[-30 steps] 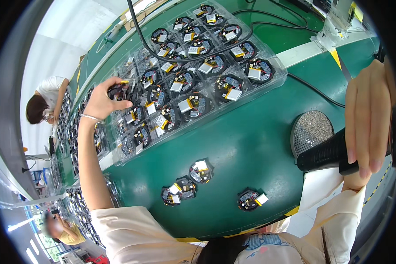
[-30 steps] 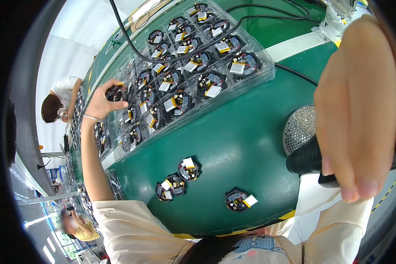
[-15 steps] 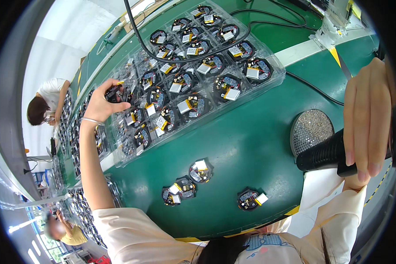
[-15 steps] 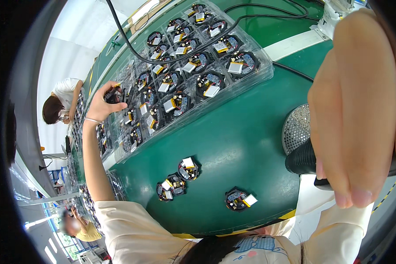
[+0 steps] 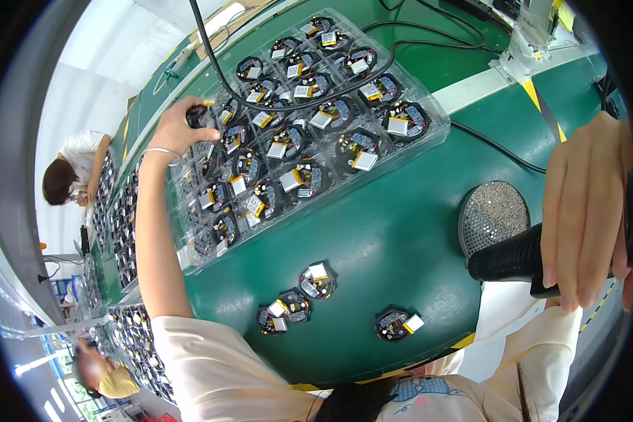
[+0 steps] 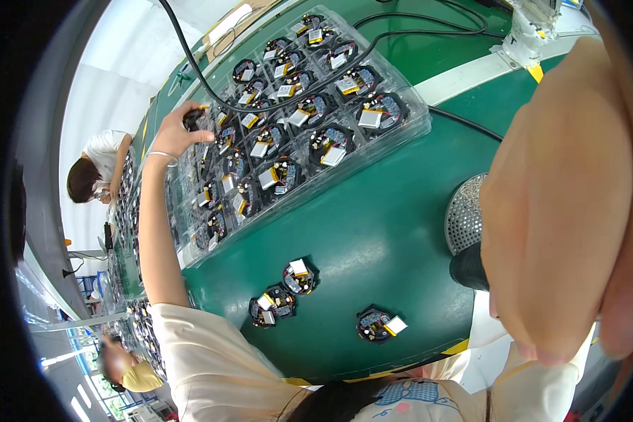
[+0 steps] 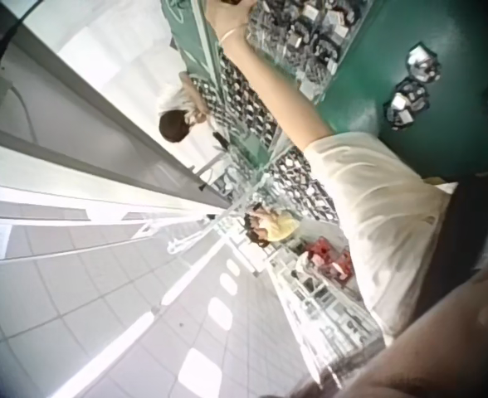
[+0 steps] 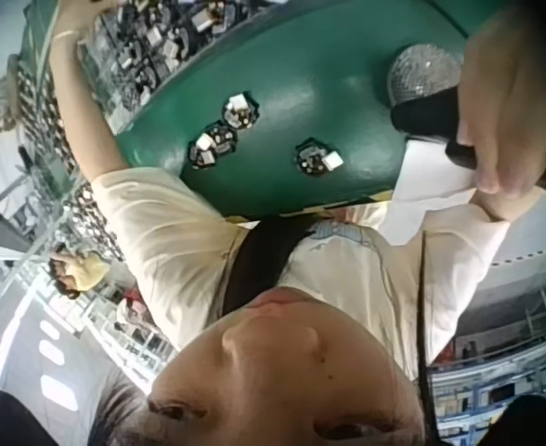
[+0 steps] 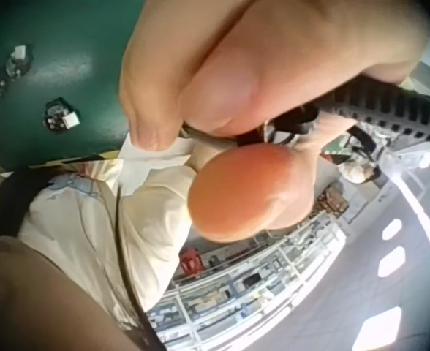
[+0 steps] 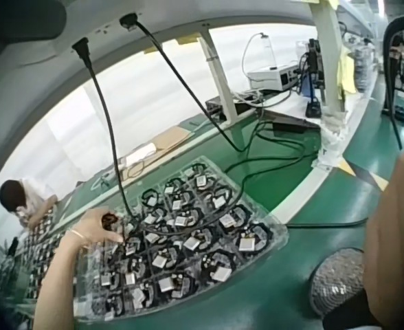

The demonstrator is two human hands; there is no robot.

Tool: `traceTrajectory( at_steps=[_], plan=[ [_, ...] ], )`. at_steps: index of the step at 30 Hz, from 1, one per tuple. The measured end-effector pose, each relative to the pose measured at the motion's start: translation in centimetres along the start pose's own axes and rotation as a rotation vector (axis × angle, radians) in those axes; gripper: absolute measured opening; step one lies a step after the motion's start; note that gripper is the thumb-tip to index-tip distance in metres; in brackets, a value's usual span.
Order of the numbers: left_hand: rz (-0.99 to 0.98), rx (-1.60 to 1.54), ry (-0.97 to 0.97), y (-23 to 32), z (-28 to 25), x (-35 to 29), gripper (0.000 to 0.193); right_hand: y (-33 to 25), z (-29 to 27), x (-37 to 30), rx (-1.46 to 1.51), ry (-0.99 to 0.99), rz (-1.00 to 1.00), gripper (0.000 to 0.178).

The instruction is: Assembling electronic components using an electric screwdriver at a factory workbench.

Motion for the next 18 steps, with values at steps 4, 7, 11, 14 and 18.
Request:
traceTrajectory(
  at_steps=[4,7,11,14,18],
  plan=[
    [0.103,-0.073,0.098,-2.6,1.8,-0.1,0.069,-0.4,-0.4,-0.3,0.010,-0.003,-0.016,0.006],
    [-0.025,-0.023,0.150,-2.7,1.7,0.7,0.061,-0.1,-0.6,-0.4,0.019,0.012,-0.016,0.007],
    [-0.096,0.087,0.215,-3.9,1.4,2.7,0.054,0.0,-0.5,0.0,0.034,0.035,-0.024,0.015],
    [-0.099,0.169,0.253,-3.7,1.4,3.9,0.054,0.3,-0.4,-0.2,0.042,0.046,-0.057,0.026],
    [-0.204,0.365,0.335,-1.3,1.1,4.5,0.059,0.5,-0.8,-0.5,0.075,0.083,-0.090,0.025]
  ],
)
Point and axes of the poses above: each hand's wrist, its own x-axis towards the middle knuckle, its own z-axis out of the palm, y = z × x, the point moved 3 cm from there along x, towards the middle knuckle, and after that the axes turned 11 degrees about x, right-handed, at the moved point
